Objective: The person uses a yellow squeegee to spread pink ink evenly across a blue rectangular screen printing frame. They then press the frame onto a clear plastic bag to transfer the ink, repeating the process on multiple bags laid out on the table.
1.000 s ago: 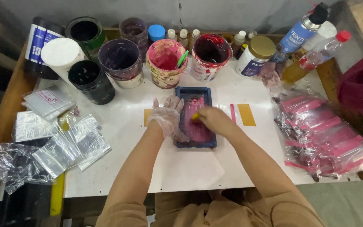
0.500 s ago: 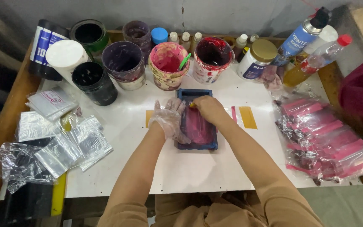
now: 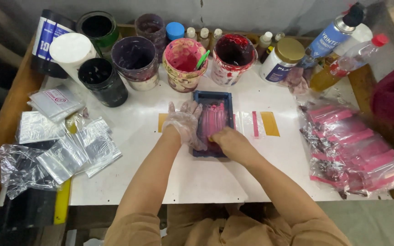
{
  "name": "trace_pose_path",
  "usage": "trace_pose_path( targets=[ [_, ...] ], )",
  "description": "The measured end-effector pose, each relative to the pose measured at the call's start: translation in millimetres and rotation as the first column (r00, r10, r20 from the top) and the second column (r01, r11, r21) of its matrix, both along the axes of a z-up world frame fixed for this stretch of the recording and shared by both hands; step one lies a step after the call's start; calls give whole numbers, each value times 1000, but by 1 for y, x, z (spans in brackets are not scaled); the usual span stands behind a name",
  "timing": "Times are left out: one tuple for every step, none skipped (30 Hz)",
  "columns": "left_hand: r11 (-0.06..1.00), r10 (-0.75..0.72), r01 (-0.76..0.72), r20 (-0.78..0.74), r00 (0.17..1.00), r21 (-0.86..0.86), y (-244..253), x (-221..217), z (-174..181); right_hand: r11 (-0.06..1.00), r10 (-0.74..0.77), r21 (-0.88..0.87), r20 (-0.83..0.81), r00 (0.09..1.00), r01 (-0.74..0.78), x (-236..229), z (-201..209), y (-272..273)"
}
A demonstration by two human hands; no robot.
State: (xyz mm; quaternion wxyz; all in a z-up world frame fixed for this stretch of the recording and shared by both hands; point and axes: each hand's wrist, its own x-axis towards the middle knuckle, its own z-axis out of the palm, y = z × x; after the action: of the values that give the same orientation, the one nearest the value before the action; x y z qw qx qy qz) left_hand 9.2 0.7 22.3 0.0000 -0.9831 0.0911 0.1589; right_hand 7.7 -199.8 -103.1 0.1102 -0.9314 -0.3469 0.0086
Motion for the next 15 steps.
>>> trace_pose_path(
  targets=[
    [1000,-7,7,9,1000,5,0,0,-2,999,31,-7,5,999,-31,-6,1,-2],
    [1000,-13,13,17,1000,11,0,1,-3,998,63,-14,10,998,-63,-12,2,-4],
    [1000,-17,17,21,1000,11,0,1,-6,998,59,-14,14,998,-59,-6,12,-1],
    [999,-29,28,33,999,19,-1,2,-9,997,-47,50,-120,992,53,0,22,1],
    [999,-43,42,40,998,29,-1,2,-13,980,-144,99,-260,955,174,5,31,3],
    [998,-48,47,40,998,29,-1,3,-14,979,-149,99,-260,954,180,19,27,-1],
    [998,-54,52,48,997,36,-1,3,-15,964,-223,95,-228,948,249,34,24,-6],
    [997,-59,57,57,997,44,-2,3,-17,944,-295,93,-194,935,317,49,21,-10],
    [997,-61,58,53,997,44,-2,0,-8,943,-297,93,-198,934,319,57,17,-9],
    [996,-73,71,27,997,61,-2,-2,1,938,-311,97,-196,930,334,65,13,-7],
    [994,-81,80,9,997,78,-2,-2,11,933,-322,103,-186,928,345,77,11,-6],
    [994,-80,79,14,997,79,-2,-4,14,933,-321,106,-182,929,343,79,14,-2],
    [996,-66,64,27,997,68,-1,-6,17,940,-307,96,-170,936,326,80,16,2],
    [997,-52,49,40,998,57,0,-9,19,947,-294,86,-158,943,309,81,19,7],
    [997,-50,47,42,998,58,-3,-9,17,948,-292,86,-157,944,307,82,18,8]
  ],
)
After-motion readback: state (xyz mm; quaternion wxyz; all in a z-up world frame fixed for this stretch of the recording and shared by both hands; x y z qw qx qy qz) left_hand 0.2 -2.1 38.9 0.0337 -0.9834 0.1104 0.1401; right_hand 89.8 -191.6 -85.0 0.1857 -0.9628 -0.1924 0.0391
